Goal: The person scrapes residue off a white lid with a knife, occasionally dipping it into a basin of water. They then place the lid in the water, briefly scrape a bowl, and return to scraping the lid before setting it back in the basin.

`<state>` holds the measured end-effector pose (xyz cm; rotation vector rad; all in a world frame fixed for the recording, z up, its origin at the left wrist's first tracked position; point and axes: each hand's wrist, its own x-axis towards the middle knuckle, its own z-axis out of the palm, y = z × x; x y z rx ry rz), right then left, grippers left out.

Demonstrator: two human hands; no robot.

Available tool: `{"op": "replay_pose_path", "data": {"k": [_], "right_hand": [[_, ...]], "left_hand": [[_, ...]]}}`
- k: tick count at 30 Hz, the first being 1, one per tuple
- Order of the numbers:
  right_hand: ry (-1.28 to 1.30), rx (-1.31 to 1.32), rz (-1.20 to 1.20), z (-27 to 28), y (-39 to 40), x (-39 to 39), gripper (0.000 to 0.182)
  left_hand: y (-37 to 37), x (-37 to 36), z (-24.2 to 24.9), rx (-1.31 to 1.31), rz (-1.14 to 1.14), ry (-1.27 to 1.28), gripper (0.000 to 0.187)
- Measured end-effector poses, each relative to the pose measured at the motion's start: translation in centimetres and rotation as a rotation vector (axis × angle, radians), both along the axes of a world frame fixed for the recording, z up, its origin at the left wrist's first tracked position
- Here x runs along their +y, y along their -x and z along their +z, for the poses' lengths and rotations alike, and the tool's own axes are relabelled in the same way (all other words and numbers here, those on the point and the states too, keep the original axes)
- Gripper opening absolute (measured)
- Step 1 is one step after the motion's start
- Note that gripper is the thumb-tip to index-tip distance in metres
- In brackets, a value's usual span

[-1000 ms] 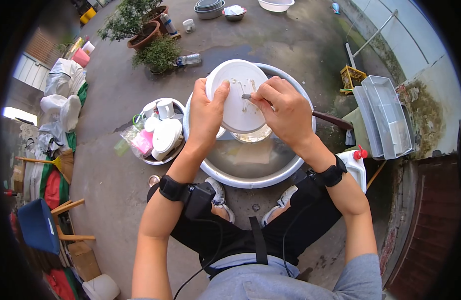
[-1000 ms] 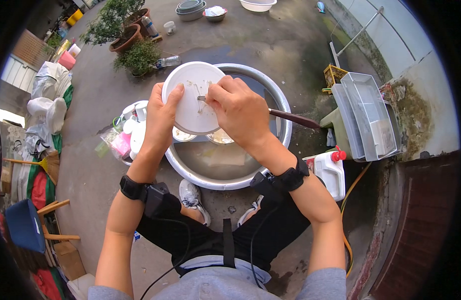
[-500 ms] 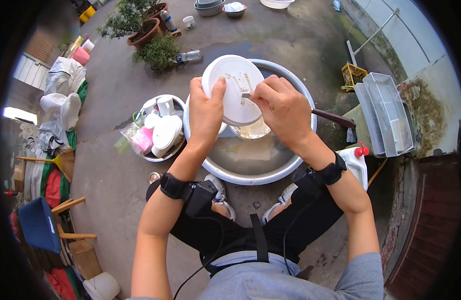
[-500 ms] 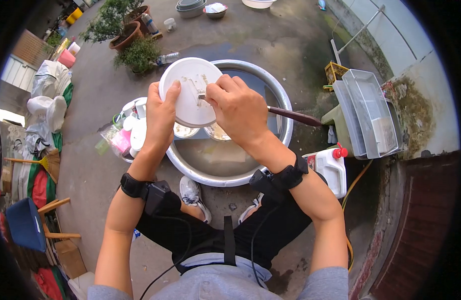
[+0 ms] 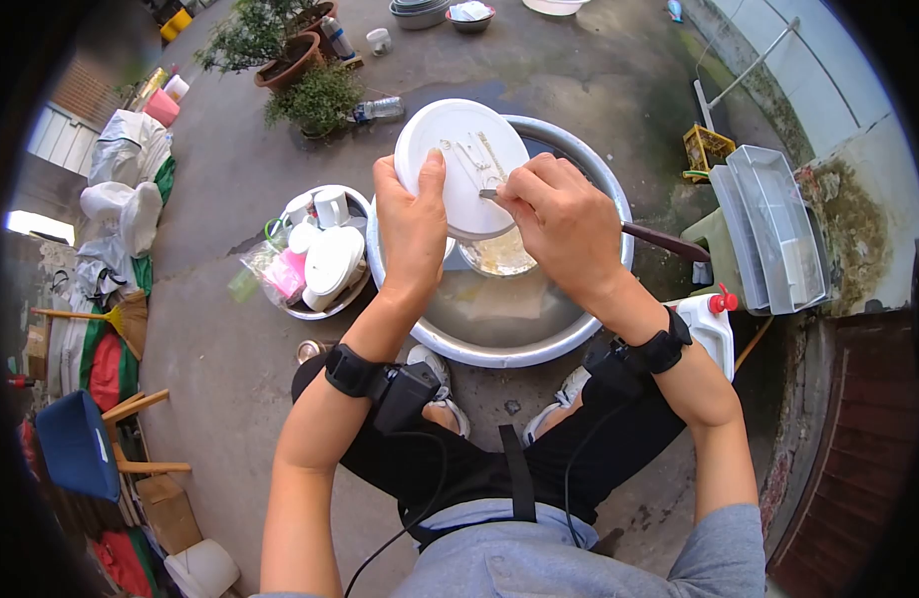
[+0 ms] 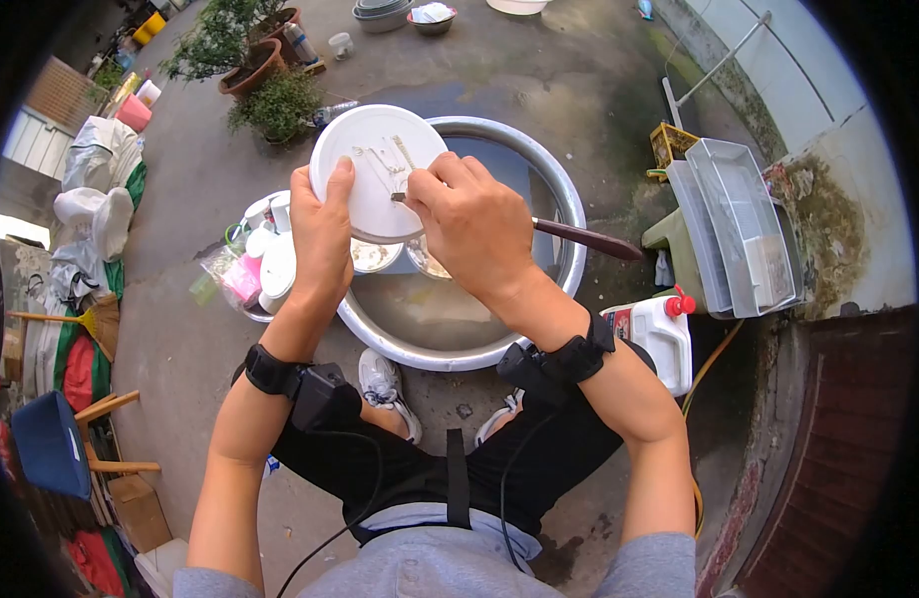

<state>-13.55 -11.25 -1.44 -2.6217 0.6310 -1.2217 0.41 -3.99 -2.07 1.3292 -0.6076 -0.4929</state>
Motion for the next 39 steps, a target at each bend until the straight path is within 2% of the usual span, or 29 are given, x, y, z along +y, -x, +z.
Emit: {"op": "replay_pose_path", "data": {"k": [7, 16, 19, 21, 24, 28, 31, 34, 35, 37, 38, 39], "right_hand": [[-0.026, 0.015, 0.015, 0.4, 0.0, 0.3, 0.009], [0.078, -0.047, -0.019, 0.8, 0.2, -0.7, 0.009], [0.05, 0.003, -0.012, 1.1, 0.3, -0.8, 0.009], [0.188, 0.034, 0.004, 1.0, 0.4, -1.5, 0.008], [0.198, 0.128, 0.075, 0.8, 0.6, -1.6, 0.007], [0.17, 0.101, 0.076, 0.7, 0.5, -1.5, 0.006], [0.018, 0.1, 0.143, -0.5, 0.4, -1.7, 0.005], [-0.395, 0.399, 0.016, -3.5, 0.5, -2.6, 0.011], [-0.396, 0.402, 0.017, -4.8, 0.5, -3.1, 0.011], [-0.506, 0.69, -0.005, -7.8, 0.7, -3.6, 0.015], [-0.511, 0.692, -0.006, -9.3, 0.7, -3.4, 0.015], [-0.529, 0.854, 0.02, -10.8, 0.9, -3.4, 0.017]], "left_hand": [[-0.1, 0.0, 0.2, 0.071, -0.001, 0.011, 0.029], [0.0, 0.2, 1.1, 0.06, -0.065, -0.009, 0.026], [-0.1, 0.2, 1.0, -0.055, -0.097, -0.05, 0.026], [-0.4, 0.3, 0.9, -0.04, -0.107, -0.057, 0.027], [-0.7, 0.4, 0.9, -0.031, -0.104, -0.066, 0.028], [-1.1, 0.2, 0.6, 0.003, -0.109, -0.091, 0.029], [-2.1, -1.0, -1.9, 0.041, -0.086, -0.179, 0.032], [-2.5, -1.7, -5.3, 0.081, -0.076, -0.298, 0.032], [-2.5, -1.6, -6.6, 0.084, -0.076, -0.3, 0.032], [-2.4, -1.4, -10.0, 0.262, -0.153, -0.467, 0.035], [-2.3, -1.1, -12.2, 0.357, -0.149, -0.458, 0.036], [-2.2, -0.9, -14.8, 0.454, -0.145, -0.447, 0.037]]}}
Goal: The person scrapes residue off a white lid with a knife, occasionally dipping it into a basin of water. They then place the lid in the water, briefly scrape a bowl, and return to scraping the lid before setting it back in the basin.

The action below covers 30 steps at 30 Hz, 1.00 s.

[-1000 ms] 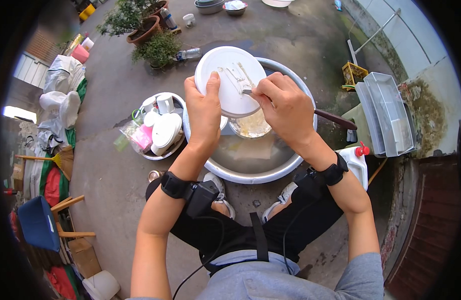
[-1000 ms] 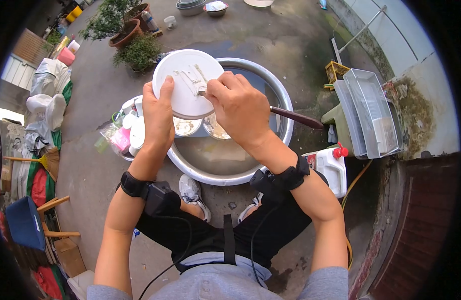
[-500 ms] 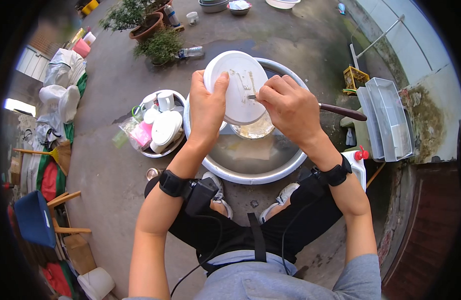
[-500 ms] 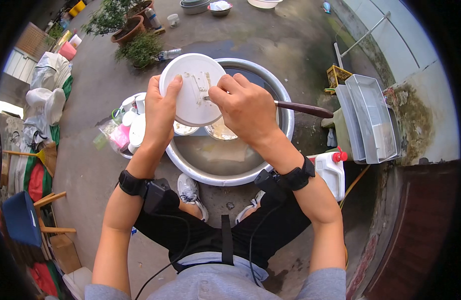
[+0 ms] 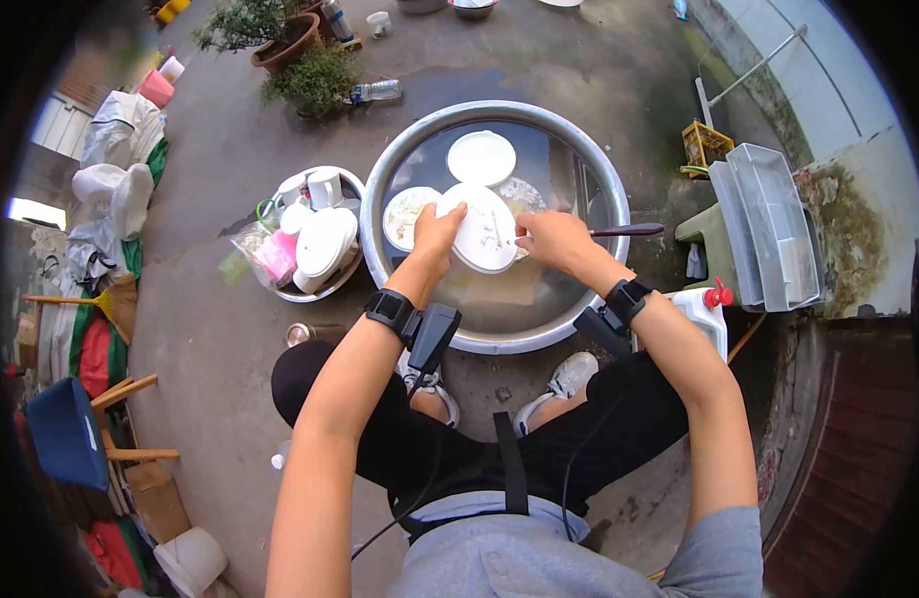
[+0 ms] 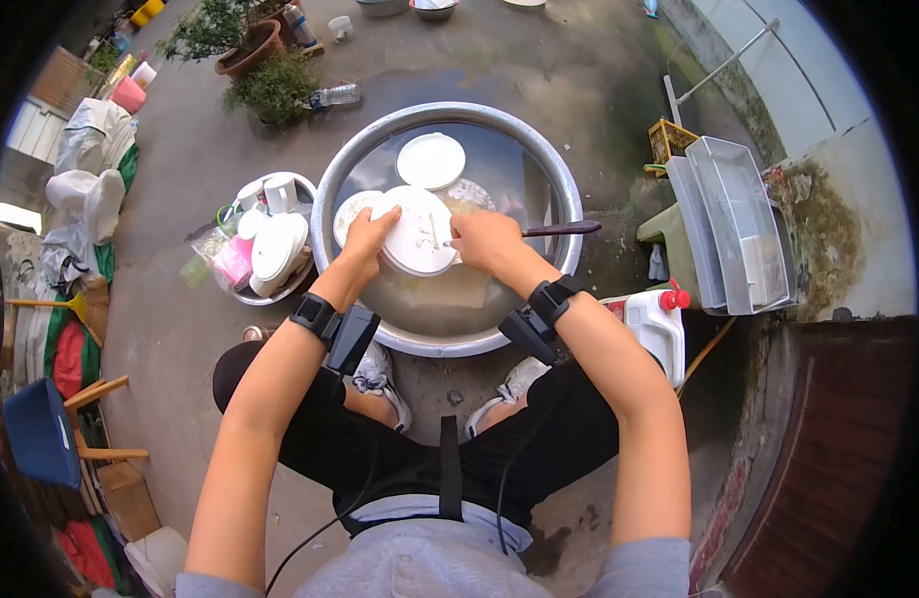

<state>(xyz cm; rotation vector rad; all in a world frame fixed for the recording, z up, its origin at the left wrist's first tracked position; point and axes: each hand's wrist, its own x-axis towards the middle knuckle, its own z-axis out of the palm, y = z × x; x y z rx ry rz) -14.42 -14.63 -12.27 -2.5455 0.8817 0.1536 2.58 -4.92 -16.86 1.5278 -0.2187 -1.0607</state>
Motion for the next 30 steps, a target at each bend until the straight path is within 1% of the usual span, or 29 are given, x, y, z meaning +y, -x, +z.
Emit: {"op": "replay_pose_path", "data": {"k": [1, 2, 4, 5, 6, 7, 8, 10, 12, 13, 15, 16, 18, 20, 21, 22, 23, 24, 25, 26, 27, 28, 29, 30], "right_hand": [[-0.035, 0.151, 0.056, -1.5, 0.2, 0.0, 0.019], [-0.037, 0.155, 0.052, -2.9, 0.2, 0.2, 0.019], [-0.078, 0.293, 0.028, -5.8, 0.2, 1.0, 0.021], [-0.106, 0.33, 0.01, -7.3, 0.2, 1.3, 0.023], [-0.112, 0.332, 0.009, -8.3, 0.4, 1.9, 0.023], [-0.149, 0.3, -0.022, -9.0, 0.6, 2.5, 0.023], [-0.186, 0.272, -0.053, -9.7, 0.9, 3.1, 0.023], [-0.218, 0.27, -0.08, -10.7, 1.3, 3.8, 0.023], [-0.248, 0.241, -0.153, -11.9, 1.6, 4.4, 0.022], [-0.25, 0.247, -0.153, -12.4, 1.7, 4.6, 0.022], [-0.229, 0.212, -0.247, -13.5, 1.8, 5.1, 0.02], [-0.231, 0.218, -0.245, -14.1, 1.9, 5.2, 0.02], [-0.199, 0.136, -0.294, -15.3, 2.0, 5.5, 0.019], [-0.2, 0.104, -0.286, -16.3, 2.0, 5.9, 0.018], [-0.196, 0.068, -0.279, -16.5, 2.0, 6.2, 0.018], [-0.199, 0.074, -0.279, -16.4, 2.0, 6.4, 0.018], [-0.21, 0.023, -0.26, -16.2, 2.0, 6.6, 0.017], [-0.221, -0.028, -0.242, -16.1, 2.0, 6.7, 0.017], [-0.224, -0.024, -0.242, -16.4, 2.2, 6.7, 0.017], [-0.138, -0.038, -0.277, -16.8, 2.2, 6.7, 0.015], [-0.052, -0.052, -0.312, -17.2, 2.1, 6.7, 0.014], [-0.057, -0.052, -0.311, -17.6, 2.0, 6.7, 0.014], [0.04, -0.061, -0.298, -18.0, 1.8, 6.8, 0.012], [0.137, -0.069, -0.284, -18.2, 1.8, 6.8, 0.011]], "left_hand": [[0.1, 0.4, -3.0, 0.047, 0.034, 0.028, 0.039], [0.2, 0.8, -6.0, 0.044, 0.057, -0.021, 0.038], [2.3, 2.4, -7.7, 0.164, 0.134, -0.063, 0.037], [3.1, 3.2, -8.4, 0.22, 0.137, -0.079, 0.037], [3.8, 4.0, -9.6, 0.275, 0.141, -0.097, 0.038], [4.5, 4.6, -10.9, 0.295, 0.17, -0.046, 0.038], [5.1, 5.2, -12.3, 0.301, 0.168, -0.055, 0.038], [6.1, 5.8, -13.8, 0.401, 0.251, 0.027, 0.037], [6.6, 6.0, -15.1, 0.38, 0.261, 0.036, 0.037], [6.7, 6.0, -15.6, 0.358, 0.278, 0.049, 0.036], [6.9, 6.0, -16.8, 0.342, 0.296, 0.059, 0.036], [7.0, 6.1, -17.4, 0.343, 0.318, 0.049, 0.036], [7.1, 6.3, -18.3, 0.348, 0.343, 0.032, 0.035], [7.2, 6.1, -18.9, 0.297, 0.354, -0.077, 0.037], [7.0, 6.1, -19.9, 0.301, 0.356, -0.081, 0.037], [6.9, 6.1, -21.1, 0.264, 0.349, -0.077, 0.039], [6.9, 6.2, -22.3, 0.226, 0.34, -0.073, 0.041], [7.0, 6.1, -21.6, 0.23, 0.34, -0.077, 0.041], [7.3, 6.0, -20.3, 0.256, 0.369, -0.108, 0.044], [7.4, 5.9, -19.0, 0.28, 0.398, -0.139, 0.048], [7.5, 5.8, -19.3, 0.28, 0.4, -0.144, 0.048], [7.6, 5.5, -19.5, 0.25, 0.427, -0.236, 0.049], [7.6, 5.5, -19.7, 0.22, 0.452, -0.328, 0.051], [7.4, 5.8, -21.0, 0.22, 0.453, -0.331, 0.051]]}}
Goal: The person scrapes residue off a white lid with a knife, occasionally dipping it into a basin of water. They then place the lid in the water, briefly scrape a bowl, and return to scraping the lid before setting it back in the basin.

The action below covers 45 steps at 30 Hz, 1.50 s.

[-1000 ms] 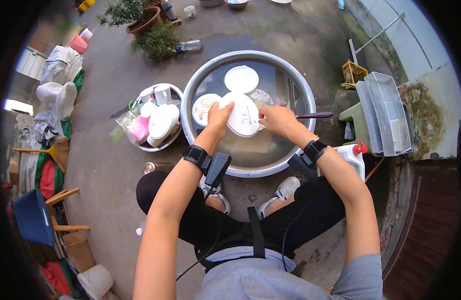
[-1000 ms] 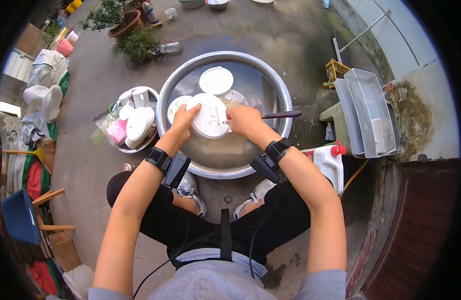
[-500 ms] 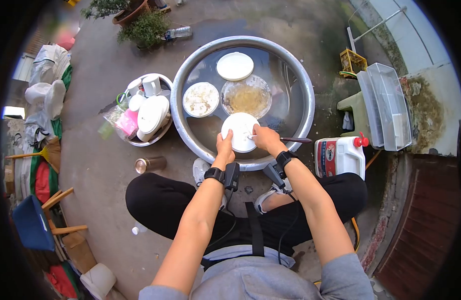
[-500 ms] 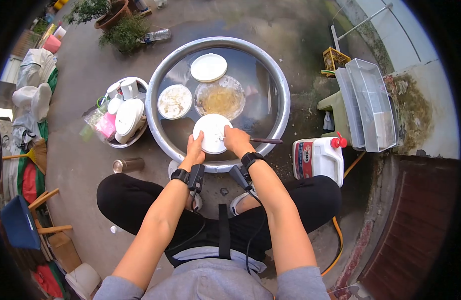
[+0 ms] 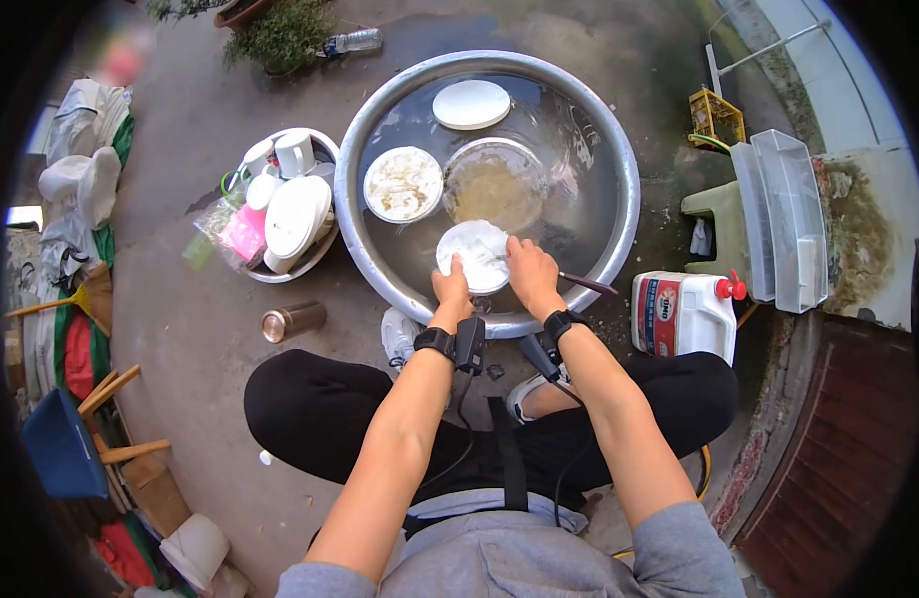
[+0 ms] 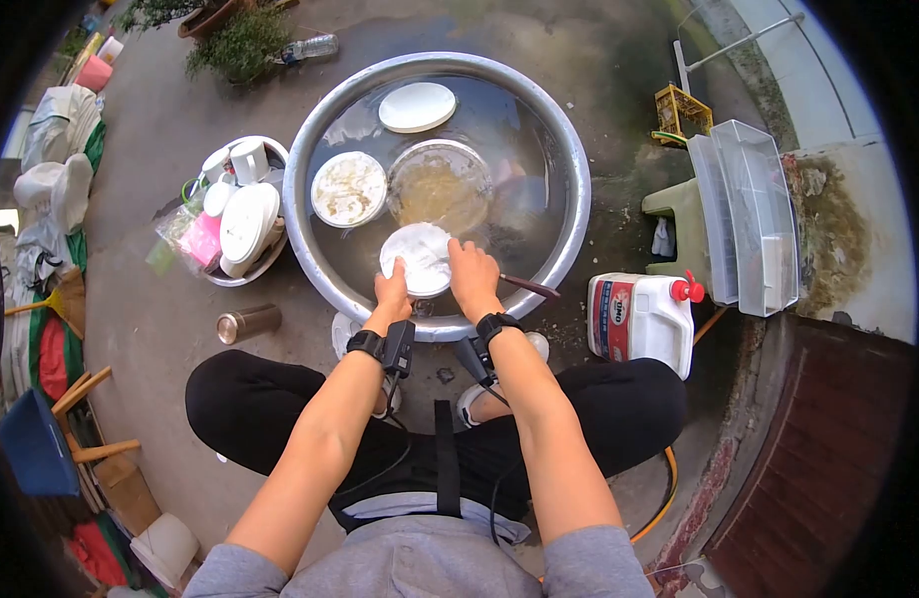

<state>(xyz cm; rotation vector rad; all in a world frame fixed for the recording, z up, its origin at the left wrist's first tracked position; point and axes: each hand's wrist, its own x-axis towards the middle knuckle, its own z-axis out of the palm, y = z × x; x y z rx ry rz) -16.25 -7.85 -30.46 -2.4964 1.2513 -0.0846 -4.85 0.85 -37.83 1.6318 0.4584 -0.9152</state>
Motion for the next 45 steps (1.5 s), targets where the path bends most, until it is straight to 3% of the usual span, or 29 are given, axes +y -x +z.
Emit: {"op": "replay_pose_path", "data": {"k": [2, 7, 10, 12, 15, 17, 20, 24, 26, 28, 32, 37, 40, 45], "right_hand": [[-0.007, -0.001, 0.039, 0.1, -0.4, 0.5, 0.012], [-0.055, -0.082, 0.181, 0.8, -0.7, 1.3, 0.014], [-0.036, -0.039, 0.153, 0.1, -0.6, 1.0, 0.014], [0.064, 0.047, 0.01, -0.4, -0.3, 0.9, 0.013], [0.014, 0.018, 0.023, -0.2, 0.0, 0.9, 0.012], [-0.051, -0.053, 0.085, 0.4, -0.2, 1.1, 0.011], [-0.144, -0.16, 0.149, 0.5, -0.3, 1.1, 0.01], [-0.051, -0.014, -0.019, -0.5, 0.2, 0.7, 0.017], [-0.001, 0.009, -0.074, -1.0, 0.4, 0.8, 0.016], [-0.072, -0.15, -0.015, -0.2, 0.1, 1.1, 0.011], [-0.211, -0.229, 0.076, 0.7, -0.6, 1.0, 0.008], [-0.081, -0.089, -0.15, -0.3, -1.2, 1.2, 0.006], [-0.204, -0.28, 0.043, 0.0, -1.0, 1.4, 0.007], [-0.164, -0.117, -0.076, 0.0, -1.1, 0.7, 0.009]], "left_hand": [[-0.4, 0.7, -3.2, -0.04, -0.015, 0.026, 0.054], [-0.5, 0.7, -2.2, -0.043, 0.013, -0.082, 0.056], [-0.5, 0.9, -2.2, -0.041, 0.005, -0.074, 0.056], [-0.4, 0.9, -1.7, -0.052, -0.007, -0.051, 0.056], [-0.2, 0.4, 1.0, 0.033, 0.087, -0.052, 0.051], [0.1, 0.3, 2.4, 0.11, 0.132, 0.104, 0.049], [-0.2, 0.5, 1.5, 0.167, 0.116, 0.195, 0.053], [-0.2, 0.4, 2.1, 0.177, 0.145, 0.218, 0.056], [-0.4, 0.1, 2.1, 0.223, 0.178, 0.204, 0.045], [-0.1, -0.2, 2.7, 0.234, 0.186, 0.191, 0.045], [-0.1, 0.3, 2.9, 0.273, 0.137, 0.263, 0.051], [0.4, 0.6, 3.3, 0.281, 0.103, 0.29, 0.05], [0.2, 0.6, 3.4, 0.276, 0.111, 0.3, 0.051], [0.2, 0.6, 3.7, 0.285, 0.114, 0.309, 0.053]]}}
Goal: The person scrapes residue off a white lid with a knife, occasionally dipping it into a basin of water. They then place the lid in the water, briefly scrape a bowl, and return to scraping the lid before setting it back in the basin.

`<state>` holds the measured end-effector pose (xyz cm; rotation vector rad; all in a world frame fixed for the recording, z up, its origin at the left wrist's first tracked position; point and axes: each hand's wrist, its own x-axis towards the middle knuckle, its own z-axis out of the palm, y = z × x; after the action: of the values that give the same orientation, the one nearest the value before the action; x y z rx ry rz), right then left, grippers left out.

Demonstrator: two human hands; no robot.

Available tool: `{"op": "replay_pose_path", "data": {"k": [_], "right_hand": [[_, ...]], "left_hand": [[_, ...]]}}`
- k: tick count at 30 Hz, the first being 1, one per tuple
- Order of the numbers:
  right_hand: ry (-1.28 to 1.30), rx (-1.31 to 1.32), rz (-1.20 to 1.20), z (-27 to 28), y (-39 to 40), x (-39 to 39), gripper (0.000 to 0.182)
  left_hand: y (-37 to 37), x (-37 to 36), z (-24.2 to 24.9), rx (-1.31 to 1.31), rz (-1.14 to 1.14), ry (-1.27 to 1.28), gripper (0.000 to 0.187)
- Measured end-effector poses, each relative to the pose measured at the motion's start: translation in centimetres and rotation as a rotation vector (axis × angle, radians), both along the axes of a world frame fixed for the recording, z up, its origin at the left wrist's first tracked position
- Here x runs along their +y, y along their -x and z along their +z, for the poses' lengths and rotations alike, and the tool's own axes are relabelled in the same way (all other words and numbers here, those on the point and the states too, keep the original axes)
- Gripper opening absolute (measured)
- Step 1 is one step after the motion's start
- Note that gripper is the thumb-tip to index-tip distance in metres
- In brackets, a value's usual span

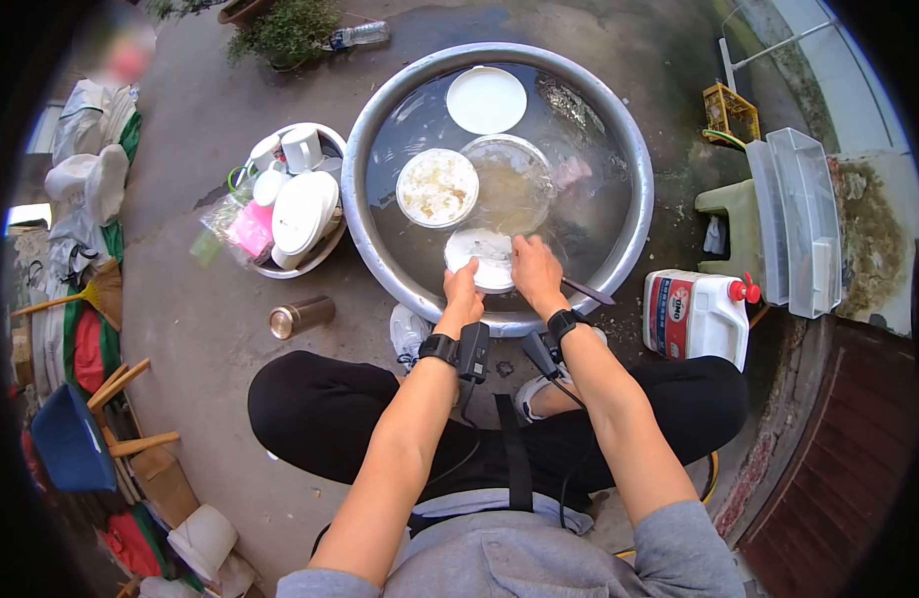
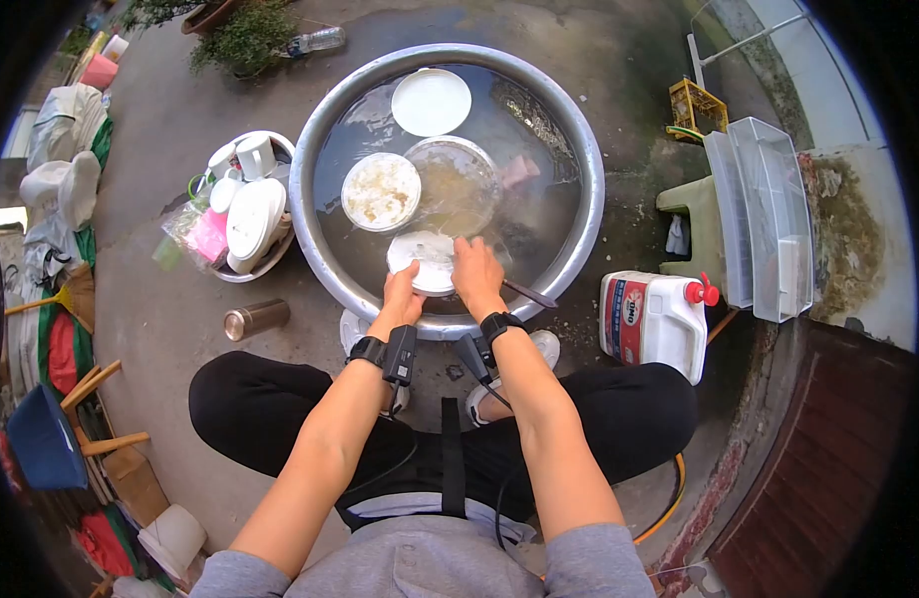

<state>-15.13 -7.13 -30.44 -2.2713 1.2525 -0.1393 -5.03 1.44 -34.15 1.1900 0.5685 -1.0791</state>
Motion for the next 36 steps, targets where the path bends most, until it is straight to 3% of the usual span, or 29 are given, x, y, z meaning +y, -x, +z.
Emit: {"op": "replay_pose_path", "data": {"k": [8, 11, 14, 16, 20, 22, 28, 32, 36], "right_hand": [[-0.081, -0.101, 0.076, 0.2, -0.4, -0.1, 0.009], [0.019, 0.101, -0.055, -0.6, -0.3, -0.3, 0.01], [0.006, -0.02, 0.043, 0.3, -0.1, -0.1, 0.01], [-0.139, -0.19, 0.137, 0.7, -0.1, -0.1, 0.011], [-0.108, -0.149, 0.143, 0.2, -0.4, -0.5, 0.012], [-0.048, 0.09, -0.033, 0.0, -0.4, -0.6, 0.013], [-0.168, -0.159, 0.093, 0.1, -1.0, -0.5, 0.014], [-0.128, 0.015, -0.084, -0.4, -1.2, -1.3, 0.013], [-0.144, -0.03, 0.031, 0.2, -1.2, -1.3, 0.014]], "left_hand": [[-0.2, 0.2, -0.8, 0.038, -0.07, 0.043, 0.049], [-0.2, 0.2, -1.1, 0.03, -0.088, 0.06, 0.047], [-0.3, 0.0, -0.4, 0.03, -0.048, 0.021, 0.045], [-0.3, 0.0, -0.5, 0.037, -0.067, 0.027, 0.045], [-0.3, 0.3, -1.6, 0.094, -0.092, 0.078, 0.044], [-0.4, 0.4, -1.8, 0.081, -0.112, 0.078, 0.044], [-0.1, 0.1, -1.2, 0.07, -0.125, 0.099, 0.044], [-0.5, 0.5, -2.0, 0.104, -0.194, 0.151, 0.041], [-0.2, 0.2, -1.6, 0.074, -0.178, 0.119, 0.041]]}}
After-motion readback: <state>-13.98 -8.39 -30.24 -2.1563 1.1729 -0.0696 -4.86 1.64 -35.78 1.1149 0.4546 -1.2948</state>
